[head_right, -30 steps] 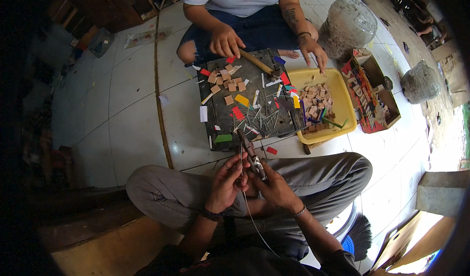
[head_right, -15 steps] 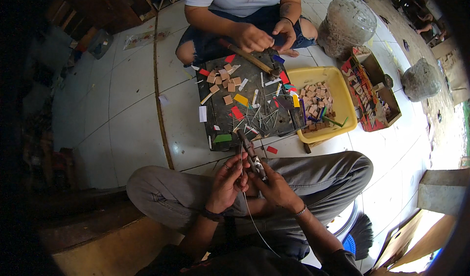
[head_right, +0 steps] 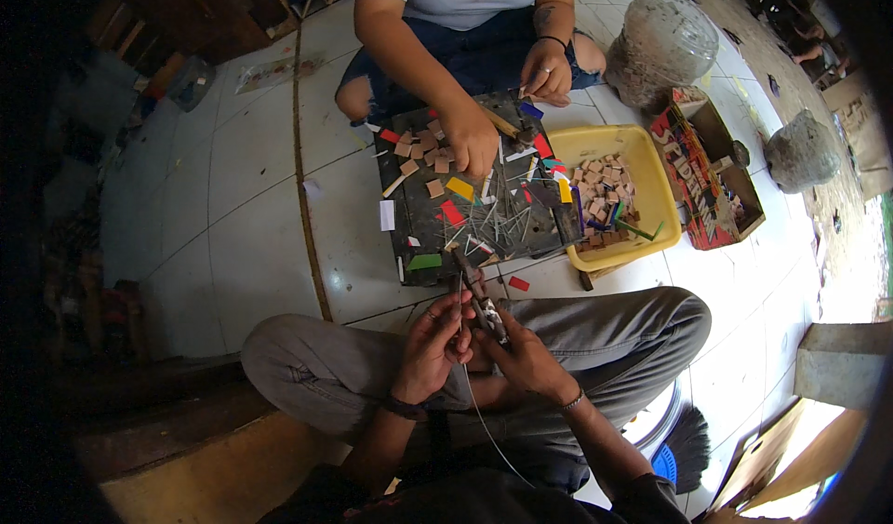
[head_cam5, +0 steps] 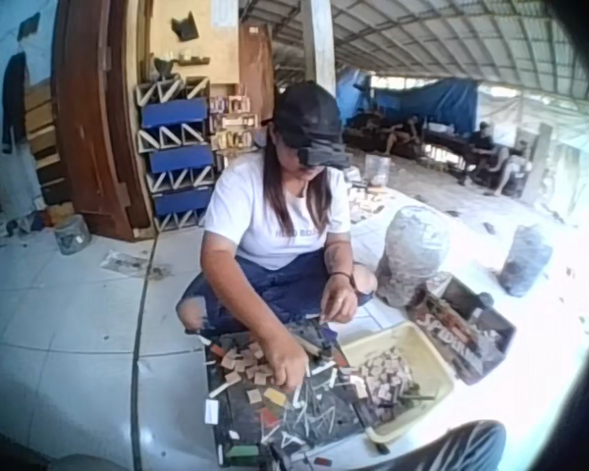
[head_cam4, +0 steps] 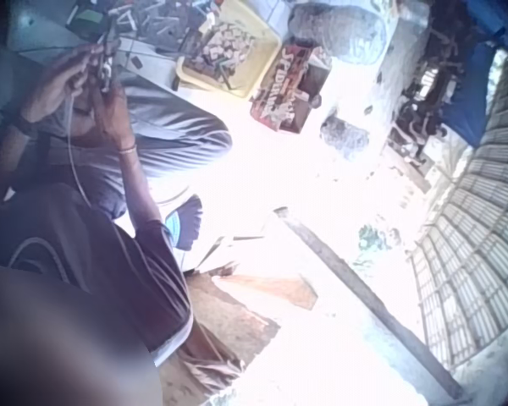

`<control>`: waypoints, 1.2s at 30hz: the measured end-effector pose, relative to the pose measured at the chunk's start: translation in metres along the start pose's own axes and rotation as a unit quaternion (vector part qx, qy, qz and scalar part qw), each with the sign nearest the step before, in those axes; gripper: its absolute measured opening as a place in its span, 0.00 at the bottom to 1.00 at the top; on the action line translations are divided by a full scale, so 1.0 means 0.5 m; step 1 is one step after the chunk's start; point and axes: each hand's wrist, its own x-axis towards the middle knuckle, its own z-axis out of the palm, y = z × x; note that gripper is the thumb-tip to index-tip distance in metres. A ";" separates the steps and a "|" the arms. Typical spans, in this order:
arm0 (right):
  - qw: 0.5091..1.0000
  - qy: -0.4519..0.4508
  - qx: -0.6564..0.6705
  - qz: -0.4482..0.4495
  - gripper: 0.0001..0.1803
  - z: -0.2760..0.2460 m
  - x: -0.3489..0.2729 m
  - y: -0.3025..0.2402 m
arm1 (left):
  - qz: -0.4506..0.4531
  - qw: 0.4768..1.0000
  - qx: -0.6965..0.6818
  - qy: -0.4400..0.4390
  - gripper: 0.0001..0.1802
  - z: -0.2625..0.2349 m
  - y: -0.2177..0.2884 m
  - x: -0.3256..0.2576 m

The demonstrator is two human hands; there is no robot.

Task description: The person sits on the floor and uses pliers to bend and shape a thin metal wire. They repeatedly grip, twist, and adjust the wire with both hands, occasionally repositioning it to continue forming a small component. A second person across the table works with wooden blocks and a hammer.

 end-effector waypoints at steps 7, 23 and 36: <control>1.000 0.002 0.024 0.006 0.33 0.009 0.003 0.013 | -0.008 1.000 0.004 0.011 0.17 0.008 0.003 -0.002; 0.995 -0.044 0.014 0.087 0.24 0.011 0.046 -0.022 | 0.029 0.999 -0.022 0.038 0.18 -0.014 -0.009 0.009; 0.993 0.023 -0.116 -0.028 0.24 0.023 0.087 0.005 | 0.058 0.995 -0.068 0.033 0.19 -0.029 -0.009 0.017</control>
